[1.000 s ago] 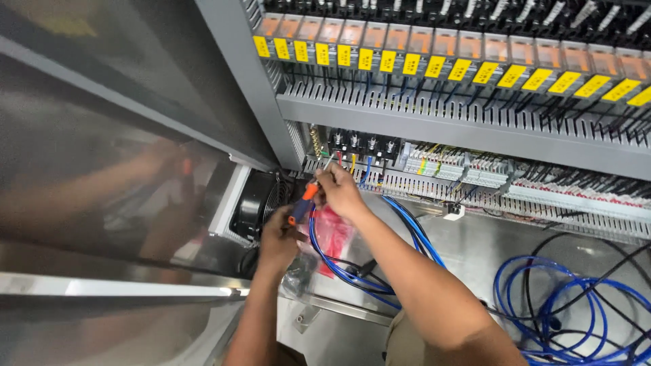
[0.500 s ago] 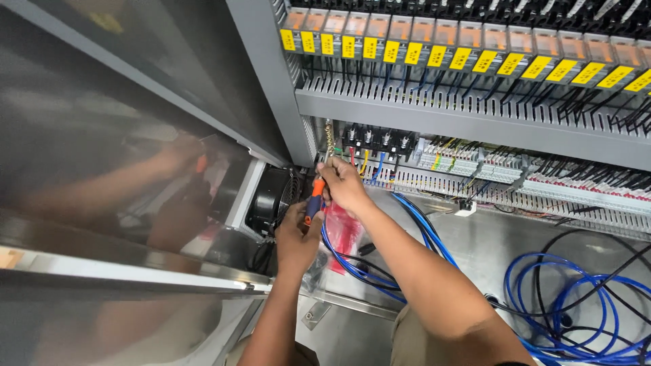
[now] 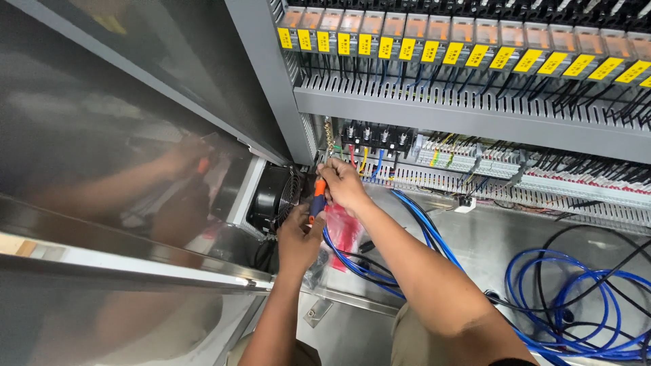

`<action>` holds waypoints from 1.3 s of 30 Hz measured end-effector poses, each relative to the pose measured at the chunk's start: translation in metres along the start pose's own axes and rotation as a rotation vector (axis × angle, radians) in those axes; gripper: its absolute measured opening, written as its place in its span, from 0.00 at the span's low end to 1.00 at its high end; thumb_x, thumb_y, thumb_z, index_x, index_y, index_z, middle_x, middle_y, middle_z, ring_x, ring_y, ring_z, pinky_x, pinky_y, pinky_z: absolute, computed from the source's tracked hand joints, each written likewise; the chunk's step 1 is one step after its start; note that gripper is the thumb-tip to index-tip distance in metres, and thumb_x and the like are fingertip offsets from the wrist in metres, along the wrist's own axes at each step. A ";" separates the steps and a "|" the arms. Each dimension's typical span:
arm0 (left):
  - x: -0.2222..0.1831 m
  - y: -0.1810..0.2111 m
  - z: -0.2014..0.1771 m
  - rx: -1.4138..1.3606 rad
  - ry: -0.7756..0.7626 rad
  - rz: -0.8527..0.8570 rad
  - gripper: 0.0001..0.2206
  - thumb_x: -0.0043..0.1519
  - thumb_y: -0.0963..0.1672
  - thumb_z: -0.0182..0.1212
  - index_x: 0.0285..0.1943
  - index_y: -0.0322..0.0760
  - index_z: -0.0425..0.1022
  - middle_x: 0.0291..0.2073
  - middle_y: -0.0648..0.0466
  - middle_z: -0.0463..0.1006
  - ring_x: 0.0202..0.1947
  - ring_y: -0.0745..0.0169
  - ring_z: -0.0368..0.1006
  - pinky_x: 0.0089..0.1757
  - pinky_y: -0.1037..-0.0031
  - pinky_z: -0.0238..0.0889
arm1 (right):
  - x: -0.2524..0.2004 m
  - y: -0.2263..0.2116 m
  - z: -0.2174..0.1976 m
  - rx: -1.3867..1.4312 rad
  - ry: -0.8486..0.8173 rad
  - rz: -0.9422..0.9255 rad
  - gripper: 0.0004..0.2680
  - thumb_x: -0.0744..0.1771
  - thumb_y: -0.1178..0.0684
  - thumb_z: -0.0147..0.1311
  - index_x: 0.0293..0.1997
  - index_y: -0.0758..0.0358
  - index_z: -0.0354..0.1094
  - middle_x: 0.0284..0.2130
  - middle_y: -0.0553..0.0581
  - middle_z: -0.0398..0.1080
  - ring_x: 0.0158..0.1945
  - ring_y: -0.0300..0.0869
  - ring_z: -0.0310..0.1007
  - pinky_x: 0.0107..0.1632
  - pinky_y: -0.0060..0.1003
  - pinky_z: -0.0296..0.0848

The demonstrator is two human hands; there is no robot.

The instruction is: Wiring an industrial electrical cabinet by connecting wires to terminal blocks and securing them with a screwdriver.

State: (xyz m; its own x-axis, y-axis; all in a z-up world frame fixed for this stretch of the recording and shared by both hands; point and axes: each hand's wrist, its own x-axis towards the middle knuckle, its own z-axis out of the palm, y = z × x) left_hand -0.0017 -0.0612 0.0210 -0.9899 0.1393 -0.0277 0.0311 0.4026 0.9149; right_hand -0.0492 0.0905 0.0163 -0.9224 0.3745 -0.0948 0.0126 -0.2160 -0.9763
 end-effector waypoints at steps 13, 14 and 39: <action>0.001 0.008 0.007 -0.399 -0.099 -0.112 0.12 0.64 0.45 0.62 0.50 0.30 0.77 0.23 0.49 0.77 0.17 0.62 0.74 0.20 0.77 0.67 | 0.019 0.028 -0.002 -0.007 0.050 -0.022 0.09 0.70 0.56 0.50 0.29 0.64 0.67 0.13 0.58 0.64 0.11 0.38 0.63 0.12 0.31 0.65; 0.000 0.013 0.008 -0.520 -0.120 -0.151 0.12 0.66 0.44 0.59 0.52 0.28 0.74 0.23 0.51 0.75 0.17 0.65 0.72 0.19 0.81 0.66 | 0.025 0.036 -0.003 -0.013 0.058 -0.033 0.09 0.69 0.55 0.51 0.28 0.63 0.68 0.13 0.57 0.64 0.12 0.38 0.64 0.13 0.30 0.65; 0.020 0.022 0.058 0.021 0.396 0.274 0.08 0.63 0.47 0.64 0.41 0.40 0.83 0.21 0.45 0.75 0.25 0.42 0.76 0.29 0.68 0.67 | 0.004 -0.012 0.003 0.031 -0.004 0.107 0.09 0.71 0.51 0.48 0.35 0.61 0.72 0.20 0.54 0.72 0.21 0.34 0.72 0.20 0.24 0.72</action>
State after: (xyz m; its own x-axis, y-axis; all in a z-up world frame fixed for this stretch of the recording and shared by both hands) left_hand -0.0130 0.0029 0.0174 -0.9214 -0.1104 0.3726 0.2970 0.4183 0.8584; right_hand -0.0543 0.0921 0.0277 -0.9180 0.3438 -0.1975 0.0993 -0.2829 -0.9540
